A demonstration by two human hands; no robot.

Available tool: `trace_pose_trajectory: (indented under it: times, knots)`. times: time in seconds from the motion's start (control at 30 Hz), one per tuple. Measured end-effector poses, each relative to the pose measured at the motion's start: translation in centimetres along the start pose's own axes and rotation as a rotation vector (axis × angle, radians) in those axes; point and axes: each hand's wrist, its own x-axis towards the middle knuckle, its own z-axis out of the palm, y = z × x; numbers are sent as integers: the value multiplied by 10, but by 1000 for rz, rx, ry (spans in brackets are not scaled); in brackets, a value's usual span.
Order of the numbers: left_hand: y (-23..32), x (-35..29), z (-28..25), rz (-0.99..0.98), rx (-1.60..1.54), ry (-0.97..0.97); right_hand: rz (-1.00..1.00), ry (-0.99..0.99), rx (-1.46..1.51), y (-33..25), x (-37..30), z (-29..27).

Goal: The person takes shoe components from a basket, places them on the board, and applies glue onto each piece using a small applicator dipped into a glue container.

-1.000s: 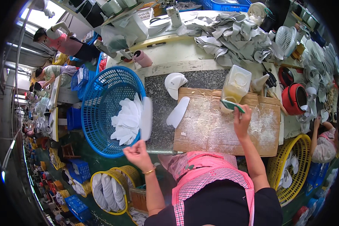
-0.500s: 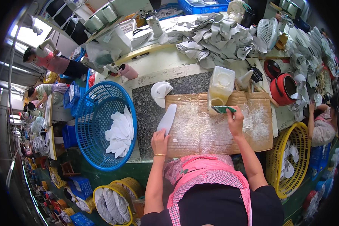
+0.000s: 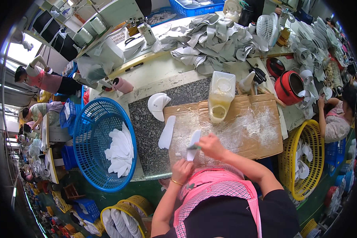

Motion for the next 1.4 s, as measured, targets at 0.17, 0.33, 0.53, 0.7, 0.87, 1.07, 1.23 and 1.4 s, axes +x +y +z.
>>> trace_pose_trajectory:
  times: [0.17,0.33,0.53,0.7,0.87,1.07,1.23,1.4]
  knots:
    - [3,-3,7,-127,38,177,56,223,-74,22,1,-4]
    - [1,-9,16,-187,98,267,-208,-44,189,-19,-22,-5]
    - [3,-7,13,-178,116,255,46,102,80,24,-1,-20]
    - [4,-1,9,-157,132,219,-151,-27,275,-16,-9,-2]
    - [4,2,7,-143,110,205,263,232,-45,40,7,-16]
    - [18,16,-5,-807,-143,519,491,568,-81,50,5,-65]
    - [15,-5,26,-1105,-963,923,513,517,-115,57,4,-66]
    - [13,-40,38,-1543,-1254,765,625,493,128,16,-5,-48]
